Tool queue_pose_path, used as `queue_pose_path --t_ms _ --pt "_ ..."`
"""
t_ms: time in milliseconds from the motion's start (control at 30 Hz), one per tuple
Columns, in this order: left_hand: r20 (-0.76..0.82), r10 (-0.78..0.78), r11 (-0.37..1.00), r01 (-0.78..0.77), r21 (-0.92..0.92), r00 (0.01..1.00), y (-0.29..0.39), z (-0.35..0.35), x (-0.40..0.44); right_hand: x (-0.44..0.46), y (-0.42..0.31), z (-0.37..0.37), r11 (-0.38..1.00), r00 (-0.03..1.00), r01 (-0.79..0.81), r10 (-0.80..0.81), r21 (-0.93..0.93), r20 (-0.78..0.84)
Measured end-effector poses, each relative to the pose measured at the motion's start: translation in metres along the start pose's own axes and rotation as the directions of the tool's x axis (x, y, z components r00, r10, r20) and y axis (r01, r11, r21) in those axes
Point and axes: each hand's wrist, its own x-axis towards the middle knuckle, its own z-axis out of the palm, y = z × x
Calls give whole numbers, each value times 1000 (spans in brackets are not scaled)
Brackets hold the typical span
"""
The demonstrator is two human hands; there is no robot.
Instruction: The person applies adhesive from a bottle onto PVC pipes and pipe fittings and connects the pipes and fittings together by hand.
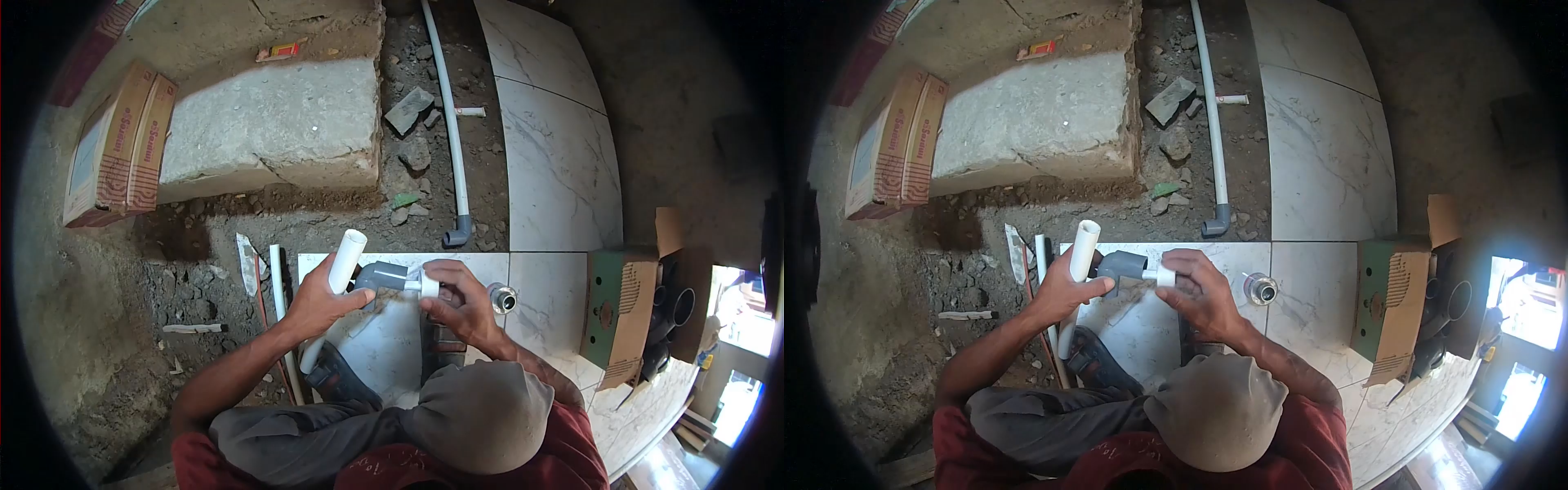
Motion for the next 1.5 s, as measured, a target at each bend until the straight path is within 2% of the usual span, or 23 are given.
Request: queue_pose_path --t_ms 33,67,133,233,267,300,333,367,433,500,533,567,600,833,1033,1133,1233,1267,1333,1367,1400,1467,1500 --pt "13 -35 999 35 -16 999 1 0 0 3 -3 -3 856 930 366 -353 -366 103" --pt "28 -70 997 71 -31 997 2 0 0 4 -4 -4 856 931 364 -351 -366 103" --pt "33 -78 997 79 -22 996 3 0 1 4 -6 -6 706 871 474 -463 -526 162" --pt "-2 -28 999 28 -36 1000 -1 2 0 4 -12 -9 659 874 481 -406 -578 266" --pt "-38 45 999 -46 -29 998 -2 4 1 -1 -16 -9 772 933 359 -282 -524 224" --pt "-41 54 997 -57 -53 998 -6 5 2 -7 -14 -11 770 940 340 -265 -539 215" --pt "-41 27 997 -30 -68 999 -8 5 3 -14 -9 -14 964 993 118 -112 -238 40" --pt "-40 -1 997 -3 -83 999 -8 5 2 -21 -2 -18 988 993 -83 94 128 -78" --pt "-30 -25 995 22 -98 999 -5 4 2 -41 12 -43 958 950 -183 230 221 -212" --pt "-21 -48 993 45 -112 999 -6 4 1 -67 29 -77 954 862 -297 252 -35 -439" --pt "-12 -57 990 55 -126 998 -7 4 2 -78 27 -88 951 857 -306 257 -40 -446" --pt "1 -57 990 57 -131 998 -9 5 2 -89 25 -98 859 852 -356 137 -368 -506" --pt "19 -71 988 73 -137 997 -10 5 4 -98 23 -103 656 856 -392 3 -645 -517" --pt "81 -109 983 119 -140 991 -11 9 12 -119 60 -101 565 896 -293 -120 -771 -428" --pt "67 -108 983 117 -142 992 -10 12 10 -111 99 -103 544 931 -222 -128 -809 -342" --pt "70 -107 980 117 -159 992 -13 10 10 -109 109 -102 495 937 -276 -50 -824 -345" --pt "64 -103 977 113 -182 993 -9 9 10 -95 80 -87 366 917 -219 -238 -904 -319" --pt "62 -102 971 113 -211 993 -11 10 11 -89 77 -79 382 917 -206 -247 -901 -314" --pt "61 -107 943 121 -311 992 -9 12 15 -70 66 -61 814 956 -181 13 -552 -294" --pt "63 -119 929 133 -346 991 -6 14 17 -59 55 -44 890 953 -284 223 -358 -204" --pt "57 -86 911 102 -401 995 -4 15 18 -36 40 -28 907 906 -419 417 31 69" --pt "10 -56 892 55 -449 998 6 18 16 -14 44 7 875 855 -439 337 203 394" --pt "-24 -36 867 19 -499 999 11 17 16 0 41 18 884 857 -423 320 199 403"
